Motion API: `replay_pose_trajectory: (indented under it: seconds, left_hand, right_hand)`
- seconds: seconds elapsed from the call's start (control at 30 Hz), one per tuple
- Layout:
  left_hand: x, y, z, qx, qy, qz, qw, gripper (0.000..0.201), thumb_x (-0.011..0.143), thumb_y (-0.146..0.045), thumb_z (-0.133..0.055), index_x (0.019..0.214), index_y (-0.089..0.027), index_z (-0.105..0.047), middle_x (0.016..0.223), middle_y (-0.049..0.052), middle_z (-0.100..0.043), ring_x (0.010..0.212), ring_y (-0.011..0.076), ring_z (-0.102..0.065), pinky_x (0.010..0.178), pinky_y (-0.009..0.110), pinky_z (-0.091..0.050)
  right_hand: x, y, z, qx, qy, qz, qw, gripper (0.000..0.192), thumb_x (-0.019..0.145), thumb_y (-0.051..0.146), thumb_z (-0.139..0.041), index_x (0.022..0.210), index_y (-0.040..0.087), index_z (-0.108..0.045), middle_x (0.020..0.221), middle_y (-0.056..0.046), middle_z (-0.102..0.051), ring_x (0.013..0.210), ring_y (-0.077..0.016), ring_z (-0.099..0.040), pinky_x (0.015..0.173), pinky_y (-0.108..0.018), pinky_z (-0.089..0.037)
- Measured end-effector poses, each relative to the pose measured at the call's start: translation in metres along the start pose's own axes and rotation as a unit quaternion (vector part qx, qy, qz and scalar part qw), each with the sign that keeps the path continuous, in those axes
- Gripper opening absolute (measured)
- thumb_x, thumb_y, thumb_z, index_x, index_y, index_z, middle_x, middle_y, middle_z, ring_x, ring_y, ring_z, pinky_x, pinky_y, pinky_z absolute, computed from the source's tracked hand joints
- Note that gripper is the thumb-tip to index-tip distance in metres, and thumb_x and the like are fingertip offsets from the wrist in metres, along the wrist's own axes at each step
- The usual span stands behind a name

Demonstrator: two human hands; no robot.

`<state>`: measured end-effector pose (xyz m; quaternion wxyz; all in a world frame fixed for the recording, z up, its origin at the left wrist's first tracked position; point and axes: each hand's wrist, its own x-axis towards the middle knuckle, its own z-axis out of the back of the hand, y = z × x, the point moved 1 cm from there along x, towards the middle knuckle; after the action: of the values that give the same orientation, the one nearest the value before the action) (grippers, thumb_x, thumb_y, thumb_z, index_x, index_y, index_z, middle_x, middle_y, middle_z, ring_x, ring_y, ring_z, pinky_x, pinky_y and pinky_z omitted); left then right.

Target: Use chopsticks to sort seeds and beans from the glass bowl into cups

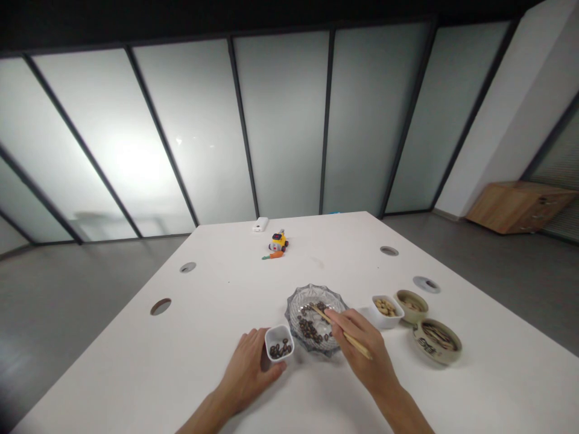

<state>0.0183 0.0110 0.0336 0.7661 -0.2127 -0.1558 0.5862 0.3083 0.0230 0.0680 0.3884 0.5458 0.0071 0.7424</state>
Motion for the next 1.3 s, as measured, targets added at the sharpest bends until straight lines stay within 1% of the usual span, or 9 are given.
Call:
replay_pose_trajectory:
  seconds: [0.13,0.3,0.57,0.8,0.97,1.1,1.3]
  left_hand:
    - [-0.0001,0.0006,-0.0008,-0.006,-0.004,-0.004,1.000,0.030,0.093,-0.036,-0.080,0.117,-0.024,-0.068,0.120,0.007,-0.077,0.113,0.0312,-0.067,0.106,0.042,-0.045]
    - [0.0000,0.0015,-0.0025,-0.009,-0.008,-0.007,1.000,0.030,0.093,-0.037,-0.080,0.117,-0.024,-0.068,0.117,0.007,-0.076,0.111,0.0318,-0.066,0.106,0.043,-0.045]
    - [-0.0001,0.0019,-0.0022,-0.006,-0.007,-0.009,1.000,0.031,0.093,-0.038,-0.081,0.117,-0.025,-0.068,0.118,0.007,-0.076,0.111,0.0320,-0.066,0.107,0.043,-0.046]
    - [-0.0009,0.0014,-0.0017,0.010,-0.007,-0.007,1.000,0.030,0.094,-0.040,-0.079,0.117,-0.025,-0.068,0.119,0.007,-0.077,0.112,0.0308,-0.067,0.105,0.041,-0.046]
    - [-0.0003,0.0016,-0.0020,0.008,-0.005,-0.009,1.000,0.033,0.095,-0.041,-0.080,0.121,-0.024,-0.068,0.122,0.008,-0.077,0.115,0.0313,-0.068,0.105,0.041,-0.046]
    - [-0.0003,0.0010,-0.0015,0.002,-0.004,-0.005,1.000,0.034,0.094,-0.039,-0.081,0.121,-0.024,-0.068,0.123,0.008,-0.077,0.115,0.0315,-0.067,0.107,0.041,-0.045]
    - [-0.0005,0.0017,-0.0025,0.008,-0.009,-0.013,1.000,0.031,0.095,-0.040,-0.079,0.119,-0.025,-0.068,0.119,0.008,-0.077,0.112,0.0312,-0.066,0.105,0.042,-0.046]
  right_hand:
    - [0.0001,0.0001,0.0007,0.008,0.014,0.010,1.000,0.026,0.110,0.020,-0.067,0.124,0.026,-0.088,0.100,-0.006,-0.085,0.085,-0.0186,-0.083,0.076,-0.025,-0.068]
    - [-0.0009,0.0003,0.0014,0.021,0.025,0.021,0.999,0.027,0.110,0.019,-0.067,0.127,0.027,-0.087,0.100,-0.005,-0.084,0.085,-0.0173,-0.083,0.075,-0.023,-0.067]
    - [-0.0025,0.0010,0.0009,0.028,0.062,0.007,0.998,0.027,0.111,0.023,-0.067,0.128,0.028,-0.087,0.100,-0.006,-0.084,0.087,-0.0199,-0.084,0.074,-0.025,-0.068]
    - [-0.0019,0.0006,0.0003,0.038,0.069,0.017,0.997,0.030,0.113,0.024,-0.064,0.133,0.030,-0.086,0.101,-0.007,-0.085,0.088,-0.0211,-0.083,0.075,-0.028,-0.069]
    - [-0.0014,0.0006,-0.0011,0.040,0.079,0.034,0.995,0.032,0.113,0.023,-0.063,0.136,0.030,-0.086,0.104,-0.007,-0.085,0.092,-0.0204,-0.083,0.080,-0.027,-0.069]
    - [-0.0017,0.0005,-0.0010,0.036,0.085,0.027,0.995,0.033,0.112,0.021,-0.064,0.137,0.029,-0.084,0.102,-0.007,-0.084,0.089,-0.0200,-0.083,0.077,-0.026,-0.068]
    - [-0.0035,-0.0002,-0.0023,0.025,0.080,0.023,0.996,0.032,0.113,0.023,-0.063,0.136,0.029,-0.085,0.101,-0.007,-0.084,0.086,-0.0201,-0.083,0.075,-0.027,-0.068]
